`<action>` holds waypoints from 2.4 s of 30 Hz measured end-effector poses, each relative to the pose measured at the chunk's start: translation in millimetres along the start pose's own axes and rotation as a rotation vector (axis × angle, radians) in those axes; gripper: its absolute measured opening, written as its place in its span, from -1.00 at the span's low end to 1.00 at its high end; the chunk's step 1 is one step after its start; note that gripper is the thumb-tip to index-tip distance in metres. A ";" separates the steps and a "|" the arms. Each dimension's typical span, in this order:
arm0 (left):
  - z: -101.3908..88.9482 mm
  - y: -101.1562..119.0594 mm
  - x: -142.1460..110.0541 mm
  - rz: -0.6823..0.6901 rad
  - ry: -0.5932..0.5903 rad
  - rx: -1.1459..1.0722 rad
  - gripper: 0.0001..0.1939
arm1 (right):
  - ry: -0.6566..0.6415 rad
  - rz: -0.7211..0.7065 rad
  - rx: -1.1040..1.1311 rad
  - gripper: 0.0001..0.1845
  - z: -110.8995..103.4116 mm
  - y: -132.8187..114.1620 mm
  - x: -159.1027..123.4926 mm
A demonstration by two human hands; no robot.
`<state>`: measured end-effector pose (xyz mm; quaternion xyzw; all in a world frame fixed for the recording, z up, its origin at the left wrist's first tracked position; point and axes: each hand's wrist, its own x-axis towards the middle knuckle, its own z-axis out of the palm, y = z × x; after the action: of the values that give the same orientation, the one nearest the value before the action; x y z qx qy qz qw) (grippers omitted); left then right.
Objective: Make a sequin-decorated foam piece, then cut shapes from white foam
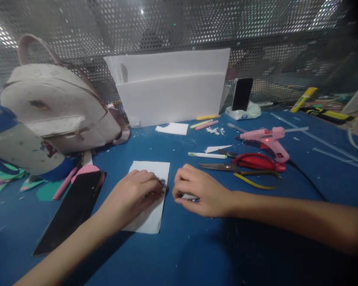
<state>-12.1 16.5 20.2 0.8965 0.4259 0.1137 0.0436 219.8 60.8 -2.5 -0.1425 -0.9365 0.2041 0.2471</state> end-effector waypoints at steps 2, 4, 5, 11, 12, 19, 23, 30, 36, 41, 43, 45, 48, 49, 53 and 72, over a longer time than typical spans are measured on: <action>5.0 2.7 1.3 -0.005 0.033 0.022 -0.91 | 0.004 0.001 0.003 -0.94 0.0 -0.2 0.2; 8.3 4.5 2.1 -0.013 0.057 0.050 -0.91 | 0.002 -0.002 0.000 -0.94 0.1 -0.4 0.3; 9.1 4.9 2.2 -0.017 0.063 0.058 -0.91 | 0.001 -0.004 -0.004 -0.94 0.1 -0.5 0.3; 9.9 2.9 2.1 -0.037 0.062 -0.041 -0.89 | -0.006 0.000 -0.013 -0.94 0.6 -0.3 0.0; 10.1 2.8 2.2 -0.046 0.059 -0.072 -0.89 | -0.004 0.000 -0.010 -0.94 0.7 -0.2 -0.1; 6.1 13.4 0.9 -0.155 0.188 -0.360 -0.91 | 0.013 -0.008 0.002 -0.93 0.7 0.0 -0.3; 8.9 22.3 -1.0 -0.254 0.267 -0.593 -0.91 | 0.010 -0.009 0.015 -0.93 0.6 0.5 -0.2; 19.3 30.0 -2.0 -0.264 0.302 -0.676 -0.93 | 0.004 -0.010 0.022 -0.94 -0.5 -0.2 0.1; 22.6 34.4 -1.6 -0.302 0.325 -0.753 -0.86 | -0.011 -0.013 0.045 -0.94 -1.4 0.0 0.3; 24.3 35.6 -3.3 -0.292 0.379 -0.794 -0.81 | -0.014 -0.029 0.024 -0.91 0.2 0.6 0.3; 25.0 35.4 -4.2 -0.292 0.379 -0.802 -0.80 | -0.015 -0.045 -0.001 -0.89 1.1 0.7 0.1; 25.6 35.0 -4.5 -0.294 0.374 -0.803 -0.80 | -0.023 -0.055 -0.018 -0.88 1.5 0.7 -0.1; 25.7 34.9 -3.8 -0.288 0.374 -0.798 -0.79 | -0.033 -0.059 -0.023 -0.87 1.5 0.4 -0.3; 25.6 35.0 -3.5 -0.286 0.374 -0.797 -0.79 | -0.033 -0.060 -0.022 -0.87 1.5 0.4 -0.2; 25.1 35.5 -3.3 -0.279 0.381 -0.801 -0.79 | -0.032 -0.061 -0.023 -0.87 1.4 0.5 -0.3; 25.1 34.2 -3.2 -0.224 0.368 -0.730 -0.78 | -0.016 -0.069 -0.011 -0.87 1.6 0.8 -0.6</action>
<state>17.8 -7.2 1.3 0.7352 0.4533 0.4097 0.2936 219.6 60.8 -4.4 -0.1097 -0.9439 0.1913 0.2457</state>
